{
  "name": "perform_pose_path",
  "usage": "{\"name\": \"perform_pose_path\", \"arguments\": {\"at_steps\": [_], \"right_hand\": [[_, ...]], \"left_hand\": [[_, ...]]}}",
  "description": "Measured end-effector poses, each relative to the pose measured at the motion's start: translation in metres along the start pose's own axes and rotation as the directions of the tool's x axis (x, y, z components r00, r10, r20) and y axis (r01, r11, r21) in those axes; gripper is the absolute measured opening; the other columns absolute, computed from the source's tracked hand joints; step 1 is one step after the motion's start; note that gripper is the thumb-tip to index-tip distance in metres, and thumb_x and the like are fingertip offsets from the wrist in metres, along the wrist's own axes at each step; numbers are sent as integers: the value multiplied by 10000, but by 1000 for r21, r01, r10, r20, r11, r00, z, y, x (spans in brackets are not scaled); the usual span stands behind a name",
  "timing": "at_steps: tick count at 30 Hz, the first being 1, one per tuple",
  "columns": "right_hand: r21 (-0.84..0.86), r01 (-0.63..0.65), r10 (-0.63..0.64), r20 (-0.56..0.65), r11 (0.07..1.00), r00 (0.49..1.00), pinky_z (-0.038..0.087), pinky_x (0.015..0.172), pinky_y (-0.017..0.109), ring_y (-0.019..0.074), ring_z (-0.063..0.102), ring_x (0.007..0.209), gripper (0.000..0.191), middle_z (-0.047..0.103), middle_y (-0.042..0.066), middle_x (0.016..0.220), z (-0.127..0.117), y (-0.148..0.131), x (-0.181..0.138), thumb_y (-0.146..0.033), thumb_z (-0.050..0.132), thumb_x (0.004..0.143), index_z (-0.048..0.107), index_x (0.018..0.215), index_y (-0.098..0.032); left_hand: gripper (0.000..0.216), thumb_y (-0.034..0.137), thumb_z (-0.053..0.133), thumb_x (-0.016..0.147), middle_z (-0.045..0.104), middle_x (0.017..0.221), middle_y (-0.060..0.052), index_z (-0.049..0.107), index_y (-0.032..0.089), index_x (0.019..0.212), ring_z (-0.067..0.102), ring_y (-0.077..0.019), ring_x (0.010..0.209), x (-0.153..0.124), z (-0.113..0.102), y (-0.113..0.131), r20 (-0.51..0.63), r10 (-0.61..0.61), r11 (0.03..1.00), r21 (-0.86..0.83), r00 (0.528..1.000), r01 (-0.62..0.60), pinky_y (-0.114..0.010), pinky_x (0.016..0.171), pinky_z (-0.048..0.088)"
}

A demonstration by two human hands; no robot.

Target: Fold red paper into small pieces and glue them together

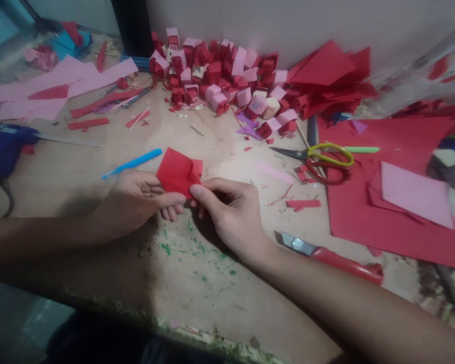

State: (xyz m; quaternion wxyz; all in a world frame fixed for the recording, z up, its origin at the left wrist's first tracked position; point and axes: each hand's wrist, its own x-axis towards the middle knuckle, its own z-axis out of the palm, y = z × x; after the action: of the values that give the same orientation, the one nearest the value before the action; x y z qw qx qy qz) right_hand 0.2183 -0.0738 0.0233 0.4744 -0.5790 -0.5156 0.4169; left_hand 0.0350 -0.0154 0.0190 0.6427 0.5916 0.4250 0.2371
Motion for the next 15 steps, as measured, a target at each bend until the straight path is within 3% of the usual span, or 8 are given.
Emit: {"name": "perform_pose_path", "arguments": {"at_steps": [7, 15], "right_hand": [[-9, -10, 10, 7, 1000, 1000, 421, 480, 226, 99, 552, 490, 240, 670, 7, 570, -1, 0, 0, -285, 752, 918, 772, 703, -181], [-2, -42, 42, 44, 999, 998, 441, 496, 224, 101, 562, 510, 218, 675, 4, 586, 1, -1, -1, -275, 761, 903, 770, 707, -180]], "left_hand": [[149, 295, 768, 844, 759, 716, -31, 752, 151, 812, 687, -118, 595, 1, -1, 3, 46, -15, 999, -32, 999, 16, -221, 579, 583], [203, 362, 709, 886, 747, 758, -22, 759, 170, 843, 620, -103, 599, 1, -3, -1, -38, 95, 995, 29, 995, -94, -213, 546, 520]]}}
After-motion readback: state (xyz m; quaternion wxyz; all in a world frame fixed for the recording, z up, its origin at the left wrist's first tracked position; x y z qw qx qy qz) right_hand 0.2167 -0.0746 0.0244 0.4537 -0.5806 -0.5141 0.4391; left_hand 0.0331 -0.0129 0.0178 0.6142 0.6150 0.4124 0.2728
